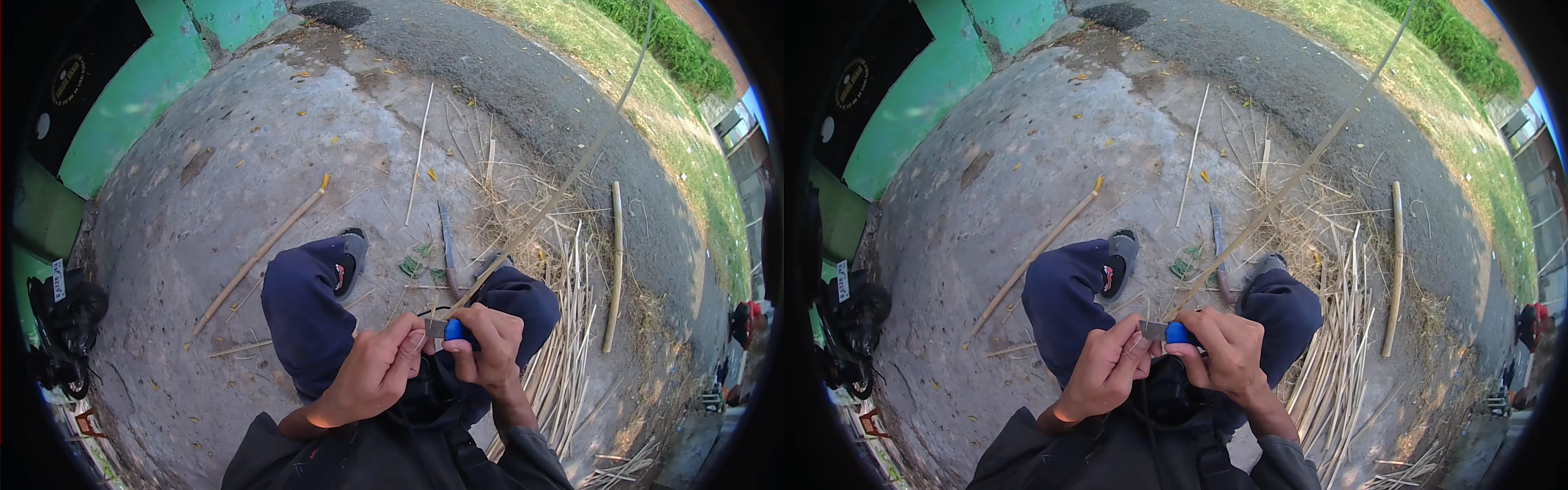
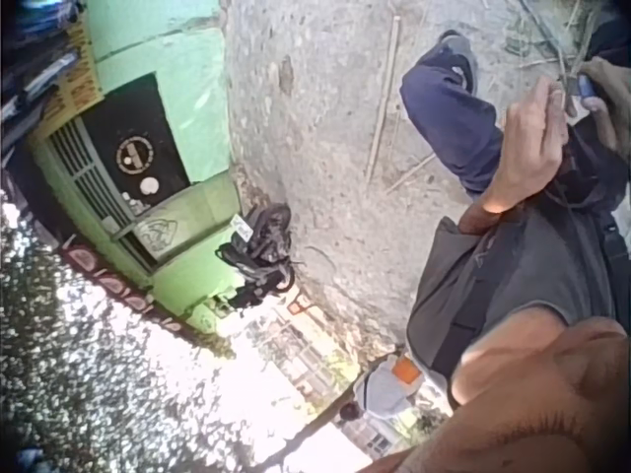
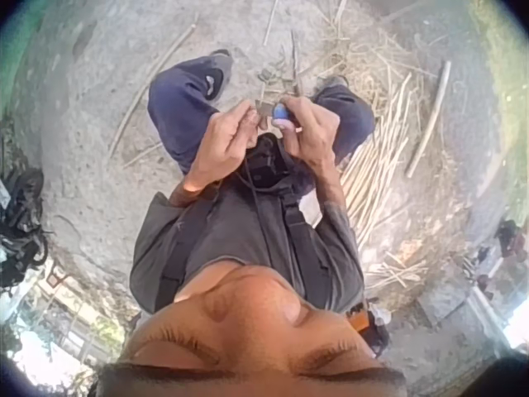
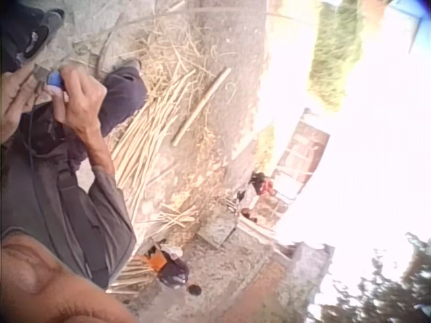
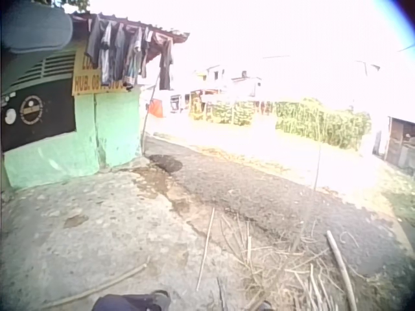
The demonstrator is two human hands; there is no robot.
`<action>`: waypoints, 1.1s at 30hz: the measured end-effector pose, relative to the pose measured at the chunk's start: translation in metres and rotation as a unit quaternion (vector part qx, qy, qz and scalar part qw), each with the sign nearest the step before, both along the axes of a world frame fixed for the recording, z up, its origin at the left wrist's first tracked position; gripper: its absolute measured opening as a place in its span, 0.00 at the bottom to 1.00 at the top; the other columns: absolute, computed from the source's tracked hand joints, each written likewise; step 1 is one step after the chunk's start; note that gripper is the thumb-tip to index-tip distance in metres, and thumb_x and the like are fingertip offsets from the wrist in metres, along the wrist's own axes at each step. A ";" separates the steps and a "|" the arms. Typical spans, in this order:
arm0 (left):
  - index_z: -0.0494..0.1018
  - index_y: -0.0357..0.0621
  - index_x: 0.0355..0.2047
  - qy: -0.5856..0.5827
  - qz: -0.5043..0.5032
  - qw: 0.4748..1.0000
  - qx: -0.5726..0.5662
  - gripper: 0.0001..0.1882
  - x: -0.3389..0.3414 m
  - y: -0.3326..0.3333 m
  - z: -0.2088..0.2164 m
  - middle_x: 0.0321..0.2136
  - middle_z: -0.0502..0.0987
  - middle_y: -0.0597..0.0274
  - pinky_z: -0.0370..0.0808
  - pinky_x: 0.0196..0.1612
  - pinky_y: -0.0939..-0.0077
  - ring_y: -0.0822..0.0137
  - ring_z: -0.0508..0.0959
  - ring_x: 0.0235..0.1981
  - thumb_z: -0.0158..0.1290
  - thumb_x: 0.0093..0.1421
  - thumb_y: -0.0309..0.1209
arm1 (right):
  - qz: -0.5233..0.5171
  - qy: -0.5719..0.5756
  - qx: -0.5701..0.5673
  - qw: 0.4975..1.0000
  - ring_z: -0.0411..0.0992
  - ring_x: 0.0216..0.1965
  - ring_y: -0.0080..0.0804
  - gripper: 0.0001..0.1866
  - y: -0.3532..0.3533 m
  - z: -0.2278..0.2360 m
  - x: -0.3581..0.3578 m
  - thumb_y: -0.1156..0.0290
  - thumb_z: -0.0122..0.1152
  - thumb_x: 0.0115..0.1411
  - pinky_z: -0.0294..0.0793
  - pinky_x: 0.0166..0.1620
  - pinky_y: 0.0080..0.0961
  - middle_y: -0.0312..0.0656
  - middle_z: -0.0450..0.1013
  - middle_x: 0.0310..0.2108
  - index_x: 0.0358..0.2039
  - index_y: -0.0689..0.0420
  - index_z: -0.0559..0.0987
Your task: The person whittles thin bamboo sticks with a small utility knife, shaving down the ends and sides to sharpen or smooth them.
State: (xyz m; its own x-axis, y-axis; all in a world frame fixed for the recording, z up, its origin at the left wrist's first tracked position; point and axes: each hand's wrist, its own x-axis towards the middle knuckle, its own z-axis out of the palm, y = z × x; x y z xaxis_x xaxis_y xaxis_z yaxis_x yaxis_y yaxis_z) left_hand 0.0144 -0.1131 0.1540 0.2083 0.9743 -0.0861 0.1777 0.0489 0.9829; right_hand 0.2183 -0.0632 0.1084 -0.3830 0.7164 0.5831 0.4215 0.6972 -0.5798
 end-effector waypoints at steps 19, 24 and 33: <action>0.69 0.39 0.34 -0.050 -0.053 0.997 -0.027 0.13 -0.006 0.003 0.010 0.17 0.68 0.63 0.64 0.25 0.74 0.73 0.68 0.18 0.43 0.79 0.31 | -0.063 -0.015 0.078 0.995 0.67 0.17 0.33 0.17 0.002 0.004 -0.003 0.55 0.73 0.59 0.64 0.22 0.30 0.36 0.67 0.20 0.37 0.57 0.83; 0.70 0.40 0.34 -0.053 -0.086 0.994 -0.046 0.14 -0.013 -0.013 0.001 0.17 0.68 0.64 0.64 0.25 0.75 0.75 0.68 0.18 0.44 0.79 0.32 | -0.268 0.117 0.011 0.956 0.66 0.18 0.32 0.18 0.027 0.005 0.028 0.59 0.62 0.70 0.62 0.24 0.27 0.41 0.70 0.22 0.39 0.64 0.80; 0.74 0.35 0.36 -0.056 0.056 0.997 0.013 0.13 0.000 -0.011 0.002 0.17 0.70 0.66 0.62 0.24 0.79 0.79 0.66 0.19 0.46 0.78 0.30 | -0.080 0.065 0.046 0.994 0.72 0.20 0.37 0.20 -0.001 0.010 0.013 0.54 0.67 0.64 0.68 0.26 0.29 0.41 0.72 0.23 0.36 0.62 0.81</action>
State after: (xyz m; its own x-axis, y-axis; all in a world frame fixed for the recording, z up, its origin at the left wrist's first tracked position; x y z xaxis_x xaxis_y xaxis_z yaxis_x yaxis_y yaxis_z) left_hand 0.0143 -0.1245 0.1563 0.1056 0.9935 -0.0423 0.0610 0.0360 0.9975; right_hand 0.2315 -0.0640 0.1183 -0.1868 0.7029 0.6864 0.4570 0.6806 -0.5727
